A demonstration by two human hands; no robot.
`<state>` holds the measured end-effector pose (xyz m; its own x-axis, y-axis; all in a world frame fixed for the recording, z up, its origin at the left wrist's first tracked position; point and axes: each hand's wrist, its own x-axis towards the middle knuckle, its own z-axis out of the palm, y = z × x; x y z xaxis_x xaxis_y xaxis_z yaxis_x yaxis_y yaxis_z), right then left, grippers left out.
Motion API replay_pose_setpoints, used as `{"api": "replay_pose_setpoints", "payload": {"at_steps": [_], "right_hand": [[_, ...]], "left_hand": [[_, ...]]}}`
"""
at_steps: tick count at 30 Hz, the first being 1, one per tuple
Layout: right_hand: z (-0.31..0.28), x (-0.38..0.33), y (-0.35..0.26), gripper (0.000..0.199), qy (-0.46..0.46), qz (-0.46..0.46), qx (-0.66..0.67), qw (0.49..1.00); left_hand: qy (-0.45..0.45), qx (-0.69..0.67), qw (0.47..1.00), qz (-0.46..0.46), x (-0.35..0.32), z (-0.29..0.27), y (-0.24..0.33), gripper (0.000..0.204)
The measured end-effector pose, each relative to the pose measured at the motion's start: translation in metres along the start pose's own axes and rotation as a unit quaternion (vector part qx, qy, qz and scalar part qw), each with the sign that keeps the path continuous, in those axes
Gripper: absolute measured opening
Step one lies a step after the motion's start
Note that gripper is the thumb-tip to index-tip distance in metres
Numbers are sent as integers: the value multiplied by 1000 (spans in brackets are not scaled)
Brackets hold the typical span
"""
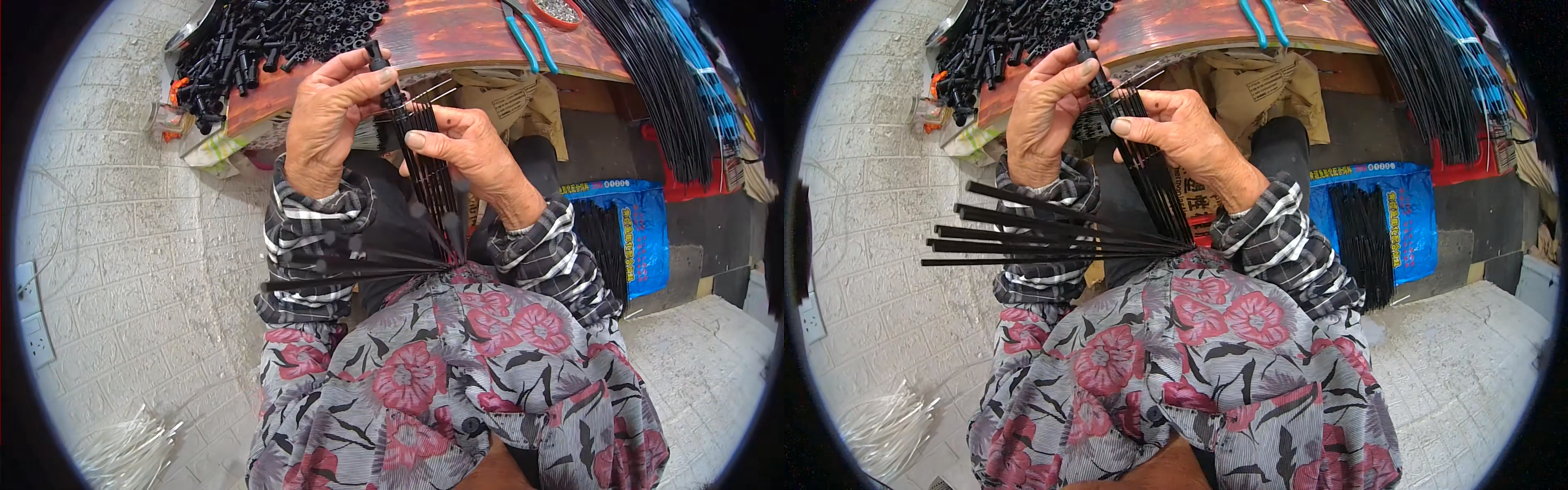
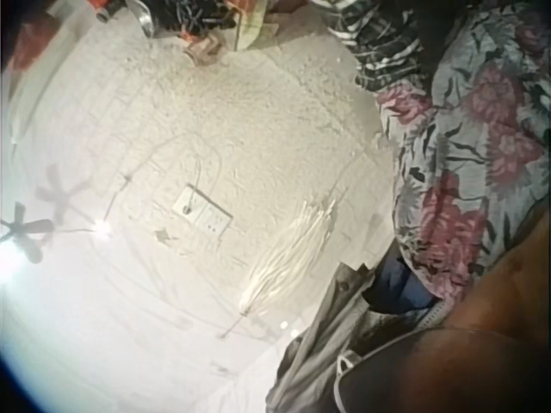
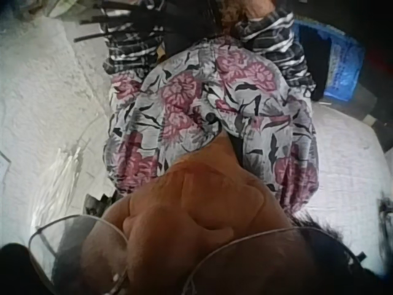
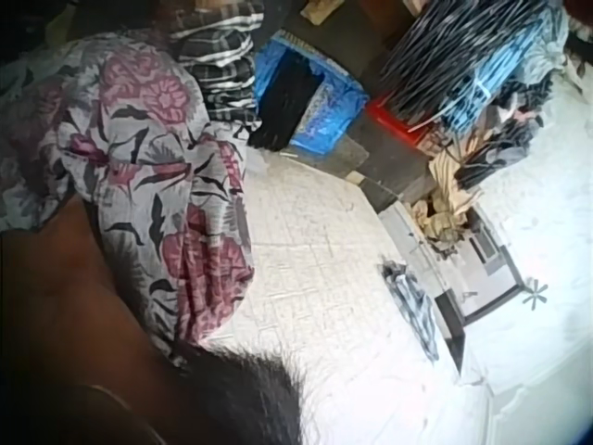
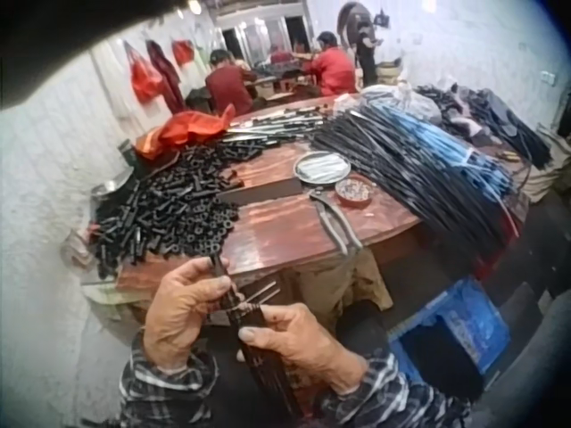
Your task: Assembling black plastic rods and connectors at a production workbench.
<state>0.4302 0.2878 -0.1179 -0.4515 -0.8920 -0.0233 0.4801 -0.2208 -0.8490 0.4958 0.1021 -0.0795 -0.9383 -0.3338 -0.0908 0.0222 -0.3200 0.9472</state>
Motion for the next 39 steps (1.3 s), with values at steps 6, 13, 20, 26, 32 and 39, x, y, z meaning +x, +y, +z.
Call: {"api": "replay_pose_setpoints", "payload": {"at_steps": [6, 13, 20, 26, 32, 39], "right_hand": [[1, -2, -9, 32, 3, 34, -30, 999], [-1, -1, -8, 29, 1, 40, -38, 998], [-6, 2, -3, 25, 12, 59, -79, 995], [0, 3, 0, 25, 21, 8, -48, 999], [-8, 4, 1, 26, 16, 30, -78, 996], [-5, 0, -1, 26, 23, 9, -8, 1000]], "left_hand": [[9, -8, 1000, 10, -1, 0, -2, 25], [28, -37, 998, 36, 0, 5, -7, 27], [-3, -13, 1000, 26, -4, 0, -5, 28], [-34, -29, 999, 24, 0, -6, -9, 34], [-59, -57, 996, 19, 0, -8, -12, 37], [-70, -84, 994, 29, 1, -1, -13, 33]]}}
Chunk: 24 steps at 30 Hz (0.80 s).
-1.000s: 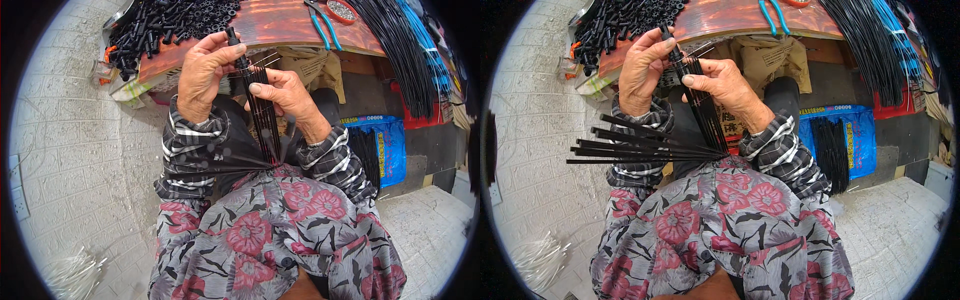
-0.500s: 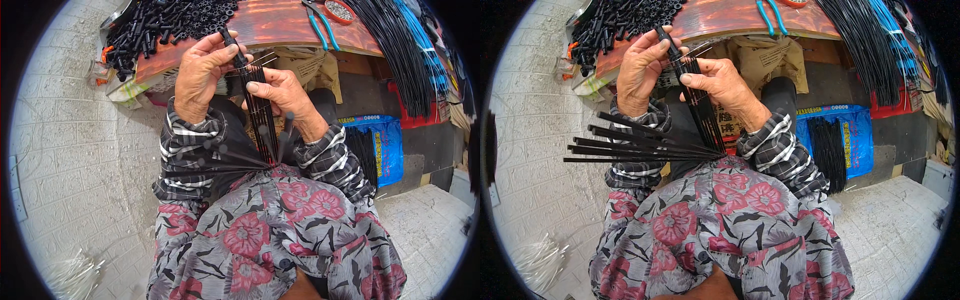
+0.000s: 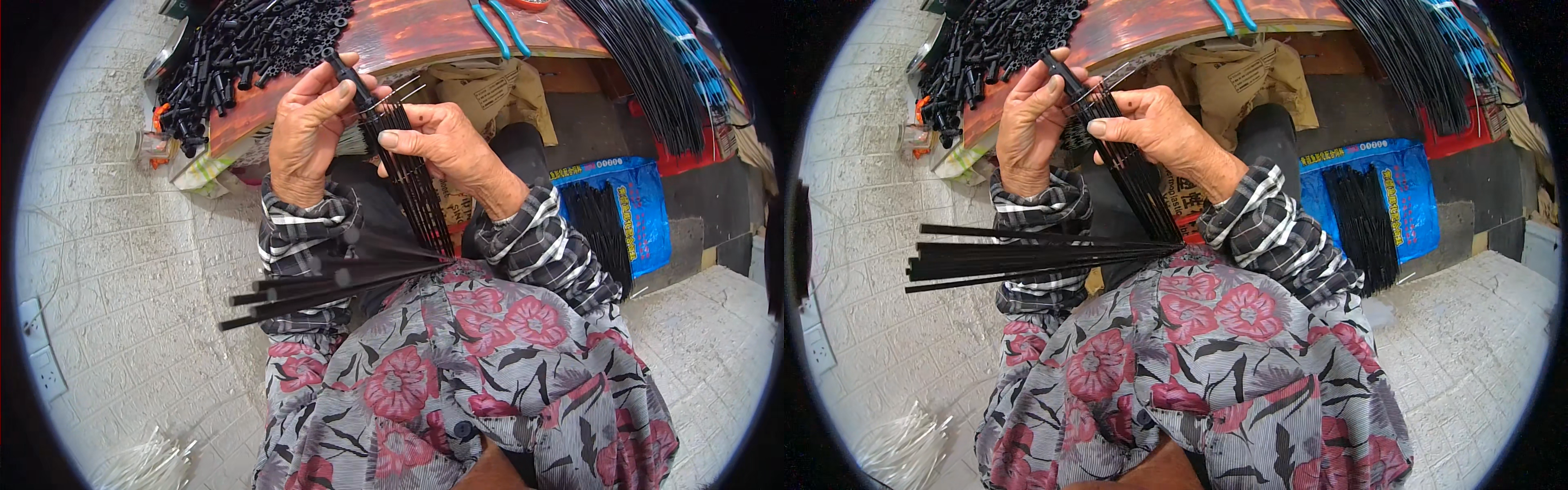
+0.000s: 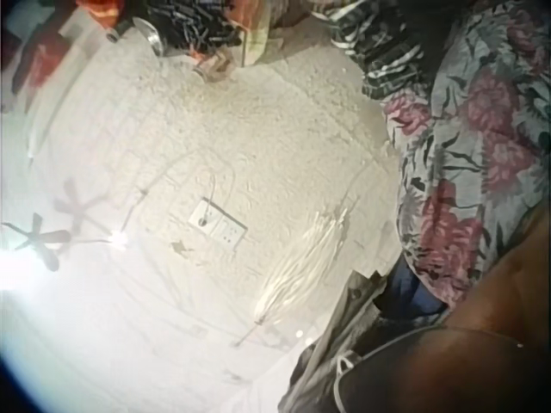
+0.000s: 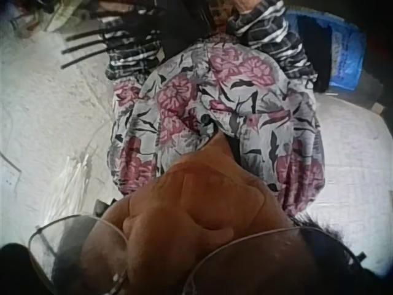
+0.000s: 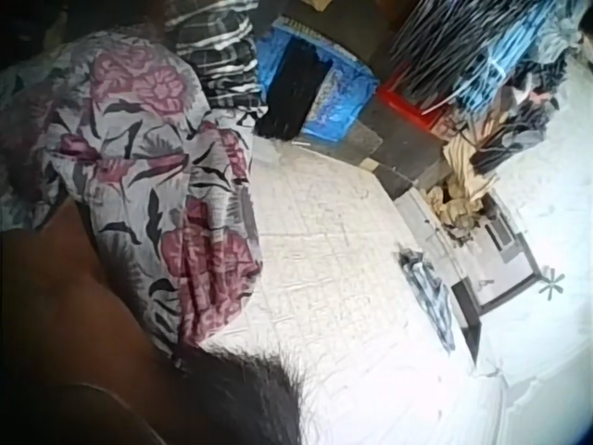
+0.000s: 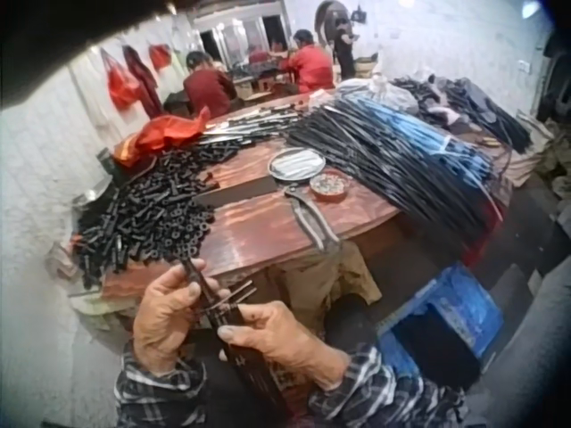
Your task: Assembling black plastic rods and connectors at a production workbench.
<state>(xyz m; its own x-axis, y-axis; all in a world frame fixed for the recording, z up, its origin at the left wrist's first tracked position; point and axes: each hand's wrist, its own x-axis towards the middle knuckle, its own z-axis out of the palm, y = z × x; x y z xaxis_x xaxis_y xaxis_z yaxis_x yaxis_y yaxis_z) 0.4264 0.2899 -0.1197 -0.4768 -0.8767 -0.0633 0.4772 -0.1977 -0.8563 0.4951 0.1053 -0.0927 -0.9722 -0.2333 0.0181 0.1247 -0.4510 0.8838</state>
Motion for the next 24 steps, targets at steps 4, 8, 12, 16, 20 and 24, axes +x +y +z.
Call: {"api": "replay_pose_setpoints", "payload": {"at_steps": [4, 8, 12, 16, 20, 24], "right_hand": [[-2, 1, 4, 29, 4, 12, -27, 1000], [-1, 1, 6, 30, 9, 4, -11, 1000], [0, 0, 4, 29, 23, -10, -8, 1000], [0, 1, 6, 29, 17, -9, -9, 1000], [1, 2, 6, 28, 12, -5, -7, 1000], [-6, 3, 12, 28, 29, -8, -17, 999]], "left_hand": [[5, 45, 999, 0, -2, 3, 3, 33], [50, 107, 993, 5, -3, 12, 3, 35], [74, 127, 988, 48, -2, 25, 3, 47], [39, 132, 989, 55, -8, 25, 6, 55], [19, 117, 991, 55, -14, 25, 9, 65], [-1, 137, 987, 78, -16, 33, 4, 71]]}}
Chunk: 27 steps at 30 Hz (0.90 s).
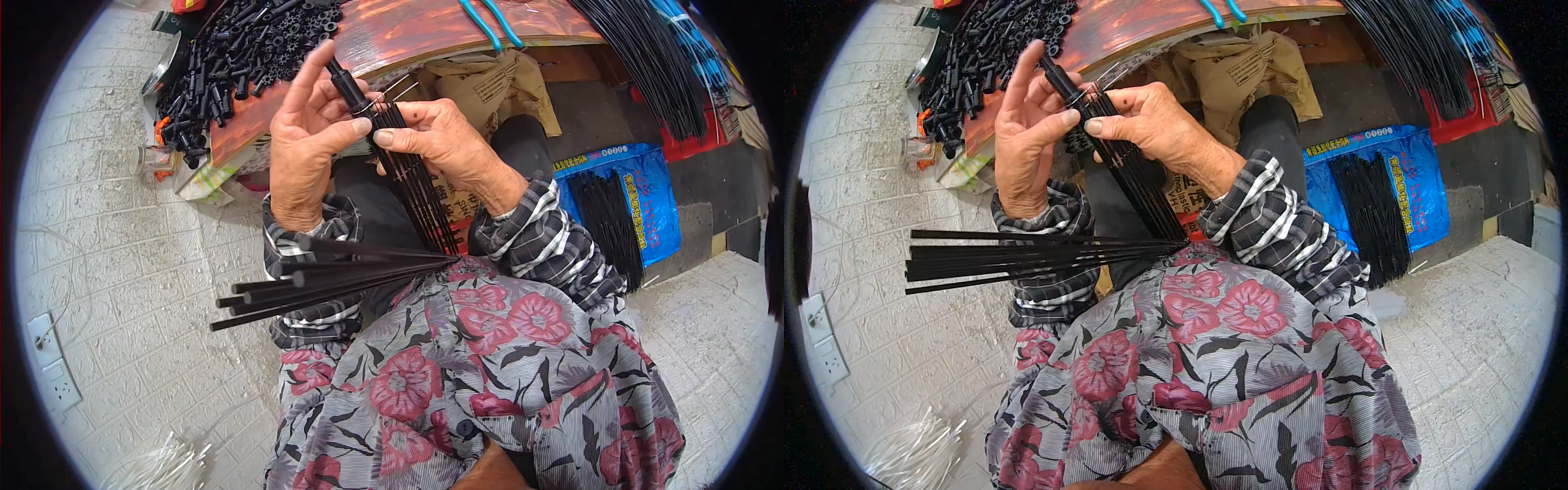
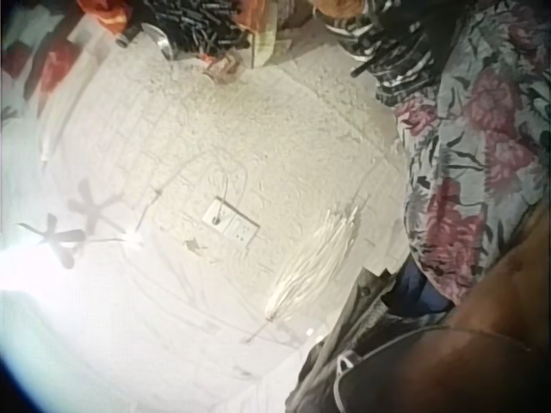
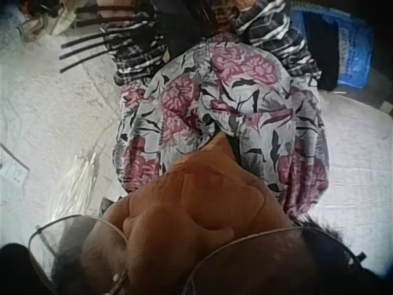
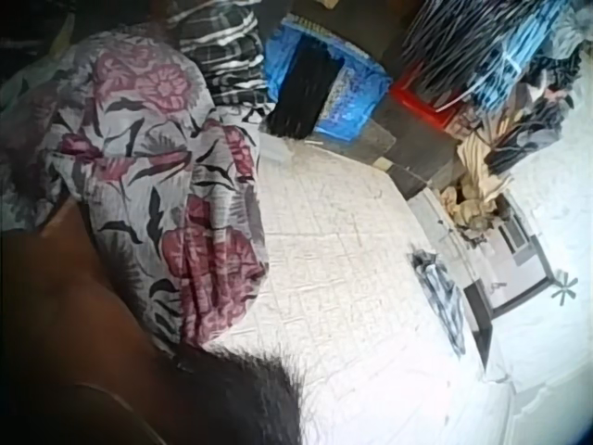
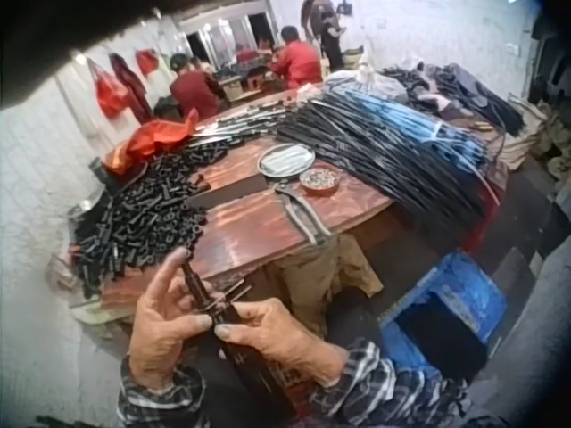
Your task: Assembling black plastic rods and connectors at a production workbench.
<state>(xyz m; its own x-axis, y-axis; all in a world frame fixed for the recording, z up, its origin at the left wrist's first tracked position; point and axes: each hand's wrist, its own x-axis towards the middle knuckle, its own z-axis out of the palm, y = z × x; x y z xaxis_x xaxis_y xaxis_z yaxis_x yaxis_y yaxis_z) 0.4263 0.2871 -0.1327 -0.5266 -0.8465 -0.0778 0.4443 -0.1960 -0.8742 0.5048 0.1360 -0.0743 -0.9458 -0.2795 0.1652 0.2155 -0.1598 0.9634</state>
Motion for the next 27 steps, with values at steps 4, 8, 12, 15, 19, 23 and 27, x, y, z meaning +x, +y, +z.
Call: {"api": "replay_pose_setpoints", "payload": {"at_steps": [4, 8, 12, 15, 19, 23, 27], "right_hand": [[2, 0, -1, 28, -3, 4, -2, 1000], [4, 3, 6, 27, 2, -19, 12, 1000], [0, 1, 3, 25, -3, 1, 16, 1000], [1, -1, -4, 23, -7, 6, 17, 1000], [1, -1, -2, 21, -8, -3, 37, 999], [0, -4, -6, 22, -9, -13, 35, 999], [0, -4, -6, 22, -6, 1, -9, 1000]], "left_hand": [[21, 44, 998, -49, -3, -4, 1, 64], [30, 46, 997, -46, -2, -2, 1, 58], [14, 74, 996, -38, -1, -5, -2, 61], [31, 72, 996, -35, -1, 0, 0, 58], [27, 81, 996, -28, 0, -2, -2, 57], [18, 87, 996, -16, 2, -3, -4, 57], [10, 60, 998, 13, 0, -8, -7, 57]]}}
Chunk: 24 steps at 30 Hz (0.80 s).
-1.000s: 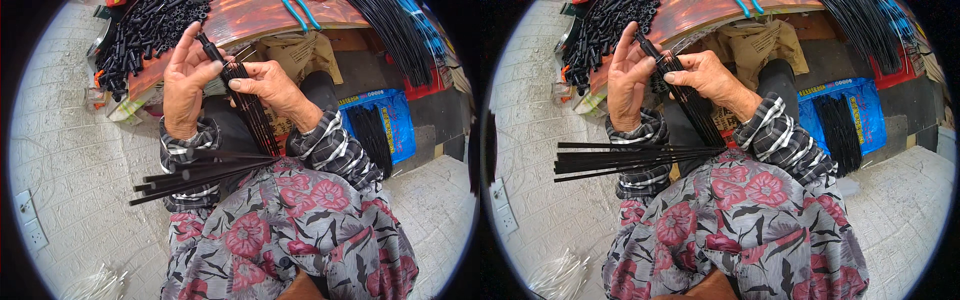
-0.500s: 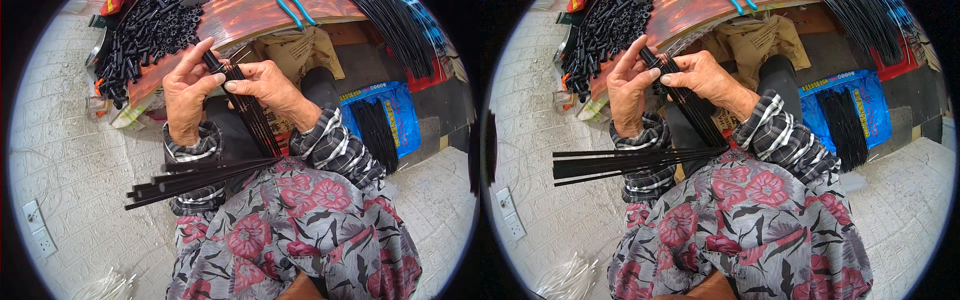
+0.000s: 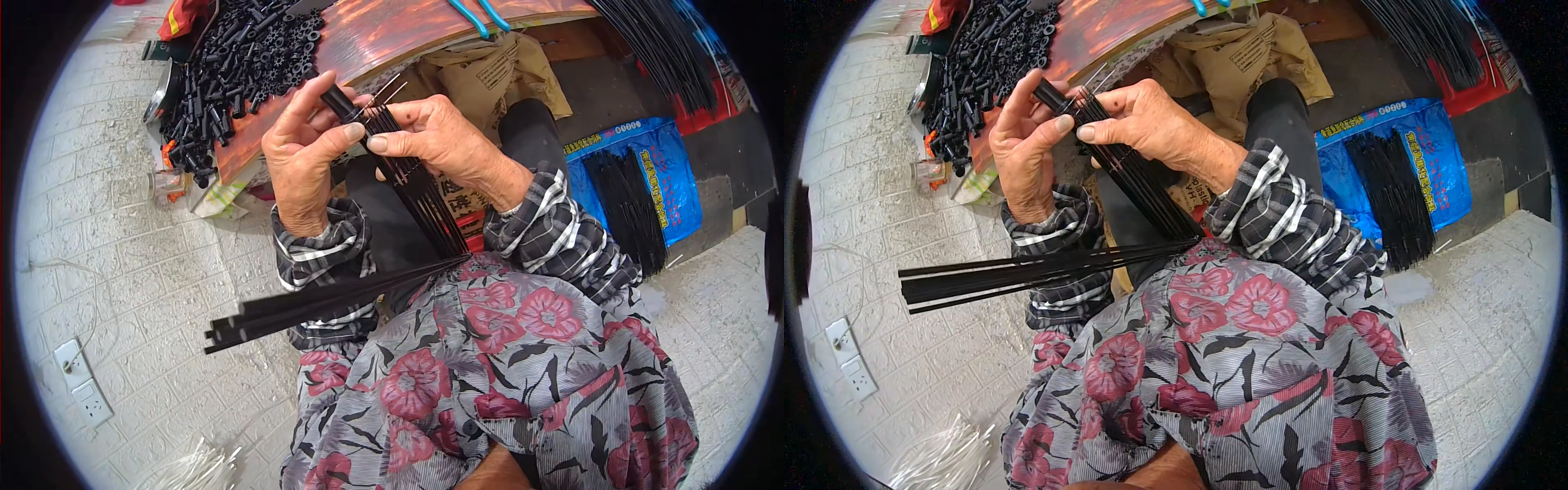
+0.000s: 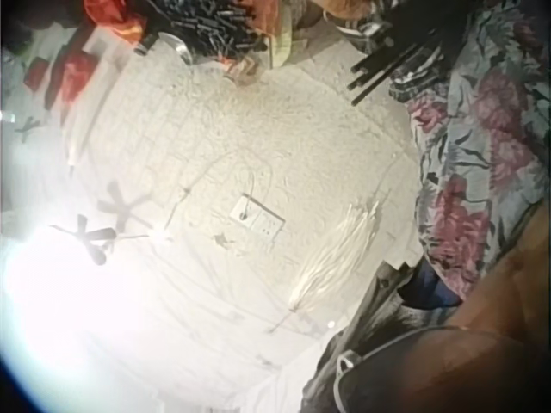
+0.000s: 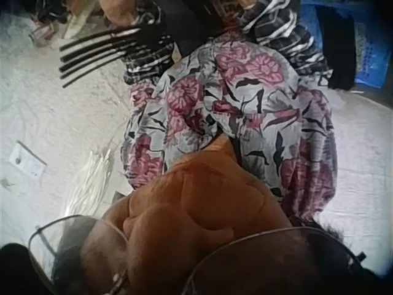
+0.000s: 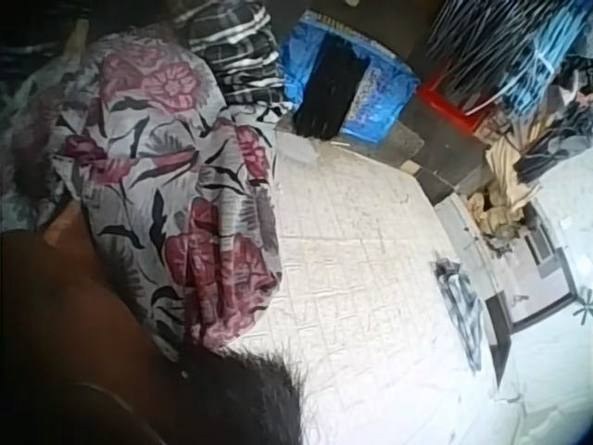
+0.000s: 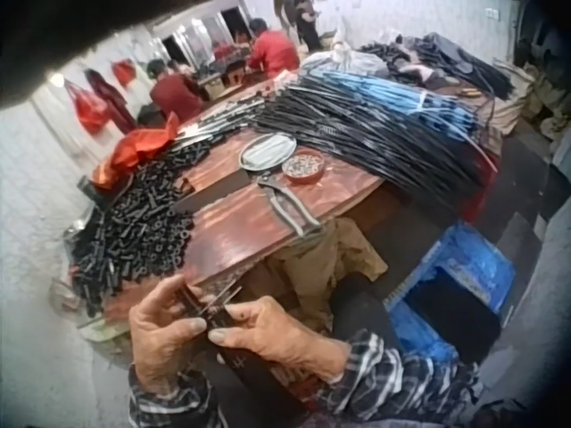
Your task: Assembling black plastic rods and connectors at a production workbench.
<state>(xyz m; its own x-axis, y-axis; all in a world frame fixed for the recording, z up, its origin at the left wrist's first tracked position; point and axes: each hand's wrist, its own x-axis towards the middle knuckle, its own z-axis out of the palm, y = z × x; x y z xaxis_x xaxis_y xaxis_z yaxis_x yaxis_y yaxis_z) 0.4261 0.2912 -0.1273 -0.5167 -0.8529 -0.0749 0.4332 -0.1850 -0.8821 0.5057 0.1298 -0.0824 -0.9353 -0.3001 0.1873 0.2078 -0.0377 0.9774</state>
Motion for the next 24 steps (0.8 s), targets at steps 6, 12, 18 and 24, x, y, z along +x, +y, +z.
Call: {"api": "replay_pose_setpoints", "payload": {"at_steps": [6, 12, 18, 24], "right_hand": [[-4, 0, 2, 20, -13, 3, 8, 1000], [3, 5, 9, 21, -31, -44, 41, 998], [0, 7, 11, 21, -33, -85, 0, 996], [7, 6, 4, 23, -39, -60, 47, 996]], "left_hand": [[-27, -74, 997, -15, 6, -10, -15, 59], [-76, -161, 983, 36, 4, -23, -30, 69], [-104, -263, 958, 52, 2, -19, -49, 71], [-1, -275, 961, 38, -14, -6, -45, 69]]}}
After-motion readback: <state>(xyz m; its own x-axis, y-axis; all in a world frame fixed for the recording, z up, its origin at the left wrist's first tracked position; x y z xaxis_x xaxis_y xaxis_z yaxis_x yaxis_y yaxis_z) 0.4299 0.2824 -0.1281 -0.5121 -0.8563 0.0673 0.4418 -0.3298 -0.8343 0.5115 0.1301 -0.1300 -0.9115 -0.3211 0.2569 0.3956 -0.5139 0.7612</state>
